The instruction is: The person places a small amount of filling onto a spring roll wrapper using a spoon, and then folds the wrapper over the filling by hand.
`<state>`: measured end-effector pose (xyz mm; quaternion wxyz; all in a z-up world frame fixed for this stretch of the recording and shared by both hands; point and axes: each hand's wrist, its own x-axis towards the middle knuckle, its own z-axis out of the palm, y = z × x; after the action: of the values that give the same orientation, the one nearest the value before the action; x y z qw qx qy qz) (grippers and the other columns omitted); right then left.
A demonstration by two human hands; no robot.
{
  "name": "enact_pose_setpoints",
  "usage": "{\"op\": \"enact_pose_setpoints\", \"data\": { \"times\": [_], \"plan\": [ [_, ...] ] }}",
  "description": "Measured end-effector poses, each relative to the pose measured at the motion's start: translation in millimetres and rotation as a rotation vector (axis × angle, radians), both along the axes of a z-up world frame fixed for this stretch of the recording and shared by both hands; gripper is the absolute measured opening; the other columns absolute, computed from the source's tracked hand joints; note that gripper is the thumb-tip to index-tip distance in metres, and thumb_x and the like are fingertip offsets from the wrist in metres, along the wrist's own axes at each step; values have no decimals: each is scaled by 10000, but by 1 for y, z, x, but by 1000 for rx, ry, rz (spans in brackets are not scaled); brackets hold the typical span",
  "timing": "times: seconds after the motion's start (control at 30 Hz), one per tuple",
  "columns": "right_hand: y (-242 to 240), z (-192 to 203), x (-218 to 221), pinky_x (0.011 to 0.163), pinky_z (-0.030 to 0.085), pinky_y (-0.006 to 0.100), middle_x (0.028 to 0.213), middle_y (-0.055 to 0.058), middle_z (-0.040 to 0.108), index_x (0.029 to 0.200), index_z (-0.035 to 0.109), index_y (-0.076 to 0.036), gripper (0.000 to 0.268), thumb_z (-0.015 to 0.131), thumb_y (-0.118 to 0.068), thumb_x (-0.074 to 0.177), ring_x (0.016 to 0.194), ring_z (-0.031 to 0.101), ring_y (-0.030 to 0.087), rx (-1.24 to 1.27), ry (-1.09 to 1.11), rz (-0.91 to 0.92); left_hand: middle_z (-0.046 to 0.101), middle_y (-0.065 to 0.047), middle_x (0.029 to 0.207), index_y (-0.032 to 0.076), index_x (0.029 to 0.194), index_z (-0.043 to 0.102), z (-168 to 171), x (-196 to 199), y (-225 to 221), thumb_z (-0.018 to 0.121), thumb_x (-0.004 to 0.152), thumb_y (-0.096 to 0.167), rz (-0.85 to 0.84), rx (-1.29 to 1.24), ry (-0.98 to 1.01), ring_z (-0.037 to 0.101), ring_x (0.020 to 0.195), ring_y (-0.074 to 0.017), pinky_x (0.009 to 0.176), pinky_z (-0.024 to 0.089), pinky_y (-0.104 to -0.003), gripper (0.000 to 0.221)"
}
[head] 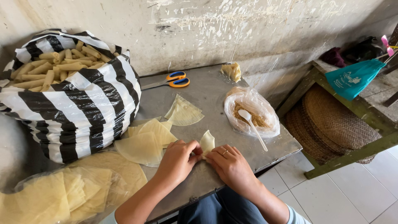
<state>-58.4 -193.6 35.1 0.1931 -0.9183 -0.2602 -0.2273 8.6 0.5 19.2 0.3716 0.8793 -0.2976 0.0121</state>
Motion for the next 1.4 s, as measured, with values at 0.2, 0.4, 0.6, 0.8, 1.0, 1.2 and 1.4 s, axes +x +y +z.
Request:
{"op": "enact_pose_setpoints", "data": {
  "times": [0.2, 0.4, 0.6, 0.8, 1.0, 1.2, 1.4],
  "plan": [
    [-4, -2, 15, 867, 539, 378, 1020, 100, 699, 1061, 658, -27, 201, 673, -66, 864, 984, 654, 288, -44, 16, 54, 704, -89, 877, 68, 892, 774, -6, 1, -2, 821, 752, 214, 3, -46, -137, 610, 902, -303, 845, 488, -407, 208],
    [-7, 0, 33, 830, 520, 398, 955, 102, 677, 1069, 623, -24, 212, 705, -109, 893, 950, 641, 307, 133, 152, 46, 736, -56, 794, 66, 830, 740, -3, 3, -10, 807, 789, 228, 138, -77, 8, 650, 883, -273, 824, 505, -393, 180],
    [-9, -6, 31, 868, 526, 378, 982, 78, 652, 984, 650, -61, 108, 699, -111, 902, 953, 619, 290, 145, 100, 71, 746, 8, 762, 136, 805, 767, 3, -1, -9, 810, 783, 257, 160, 30, -87, 657, 838, -206, 800, 447, -387, 131],
    [-12, -10, 26, 853, 512, 387, 989, 76, 655, 988, 661, -40, 206, 734, -167, 843, 949, 604, 293, 100, 70, 99, 699, 6, 840, 146, 811, 754, -6, -1, -5, 845, 705, 298, 111, 67, -224, 623, 904, -213, 797, 417, -395, 206],
    [-9, -20, 34, 833, 520, 380, 924, 69, 655, 934, 655, -55, 120, 725, -142, 889, 917, 618, 280, 79, 62, 10, 712, 20, 894, 162, 813, 753, -12, 3, -12, 793, 788, 190, 177, 126, -342, 629, 928, -215, 829, 433, -388, 54],
    [-20, -8, 51, 687, 505, 398, 771, 109, 597, 981, 640, -63, 249, 797, -192, 837, 754, 597, 321, 414, 626, -114, 750, 16, 827, 151, 829, 762, 2, 4, -14, 835, 746, 321, 271, -8, 32, 640, 900, -205, 849, 402, -409, 203],
    [-12, -13, 28, 846, 527, 366, 937, 72, 680, 969, 697, -57, 118, 729, -143, 895, 926, 635, 276, 186, 21, 57, 745, 33, 755, 182, 851, 763, 3, -4, -14, 784, 843, 238, 177, 72, -284, 648, 854, -170, 852, 409, -374, 61]
  ]
}}
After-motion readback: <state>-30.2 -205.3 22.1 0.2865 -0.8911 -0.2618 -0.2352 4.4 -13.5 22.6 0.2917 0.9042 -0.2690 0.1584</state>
